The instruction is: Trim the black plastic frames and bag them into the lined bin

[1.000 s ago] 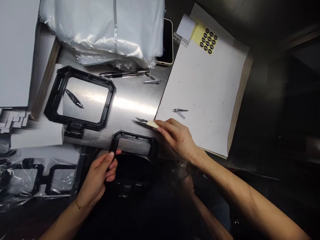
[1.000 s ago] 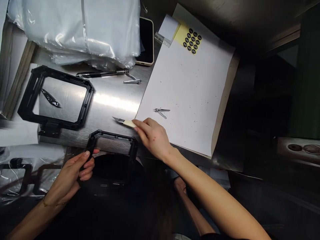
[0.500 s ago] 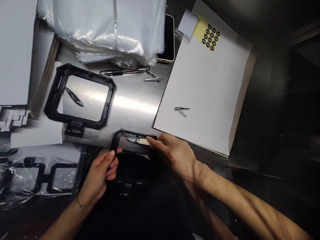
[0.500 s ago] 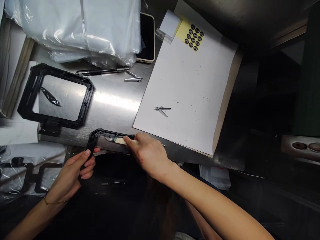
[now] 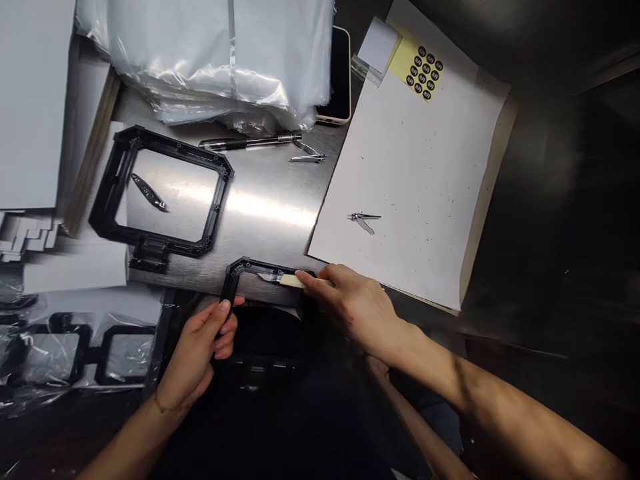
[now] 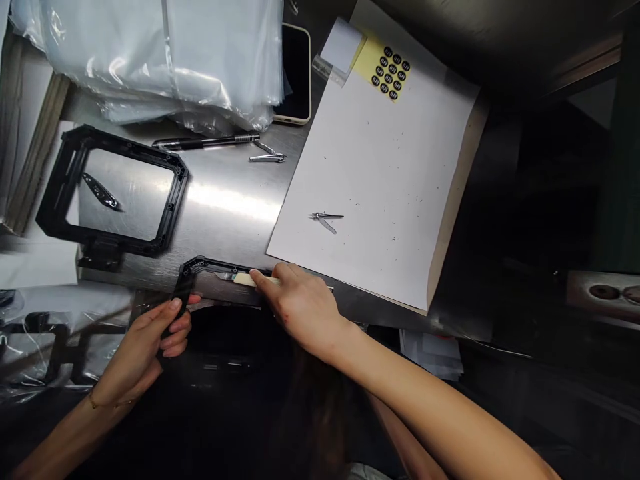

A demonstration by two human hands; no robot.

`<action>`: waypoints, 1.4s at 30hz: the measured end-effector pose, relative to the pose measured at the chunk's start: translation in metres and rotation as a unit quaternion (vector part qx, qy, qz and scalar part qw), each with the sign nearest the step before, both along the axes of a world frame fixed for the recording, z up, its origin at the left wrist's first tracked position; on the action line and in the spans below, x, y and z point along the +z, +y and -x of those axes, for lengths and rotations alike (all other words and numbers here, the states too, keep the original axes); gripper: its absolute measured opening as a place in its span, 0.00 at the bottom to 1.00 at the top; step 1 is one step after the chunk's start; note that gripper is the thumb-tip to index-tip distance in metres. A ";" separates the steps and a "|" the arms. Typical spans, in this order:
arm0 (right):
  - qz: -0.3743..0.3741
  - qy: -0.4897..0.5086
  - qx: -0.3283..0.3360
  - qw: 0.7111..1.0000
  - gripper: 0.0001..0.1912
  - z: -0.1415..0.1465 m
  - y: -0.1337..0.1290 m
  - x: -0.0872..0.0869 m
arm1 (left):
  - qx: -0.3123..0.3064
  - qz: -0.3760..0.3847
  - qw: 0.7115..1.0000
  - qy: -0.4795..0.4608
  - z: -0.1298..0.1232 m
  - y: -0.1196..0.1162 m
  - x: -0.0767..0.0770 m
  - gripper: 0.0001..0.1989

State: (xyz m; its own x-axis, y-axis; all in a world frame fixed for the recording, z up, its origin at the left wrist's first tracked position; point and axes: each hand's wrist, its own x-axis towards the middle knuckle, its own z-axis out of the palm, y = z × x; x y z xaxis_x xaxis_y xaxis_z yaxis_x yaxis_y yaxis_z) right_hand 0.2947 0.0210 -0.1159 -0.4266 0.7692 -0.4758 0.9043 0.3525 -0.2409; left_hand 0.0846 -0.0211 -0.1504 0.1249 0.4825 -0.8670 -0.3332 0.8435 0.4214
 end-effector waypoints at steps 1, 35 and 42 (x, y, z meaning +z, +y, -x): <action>0.003 0.001 0.000 1.000 0.18 0.000 0.001 0.000 | 0.000 0.000 1.000 0.001 0.000 0.000 0.000 0.11; -0.116 0.023 0.032 0.993 0.16 0.001 -0.003 -0.015 | 0.004 0.001 1.000 -0.002 -0.001 0.002 0.000 0.11; -0.165 0.038 0.065 0.983 0.18 -0.003 0.000 -0.022 | 0.006 -0.001 1.000 -0.001 0.001 0.000 0.000 0.11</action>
State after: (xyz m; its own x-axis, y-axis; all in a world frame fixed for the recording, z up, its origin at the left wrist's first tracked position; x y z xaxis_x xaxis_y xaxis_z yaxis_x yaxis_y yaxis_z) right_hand 0.2973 0.0206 -0.1376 -0.5568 0.8124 -0.1733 0.8298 0.5348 -0.1593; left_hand 0.0835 -0.0208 -0.1506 0.1210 0.4861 -0.8655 -0.3452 0.8381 0.4224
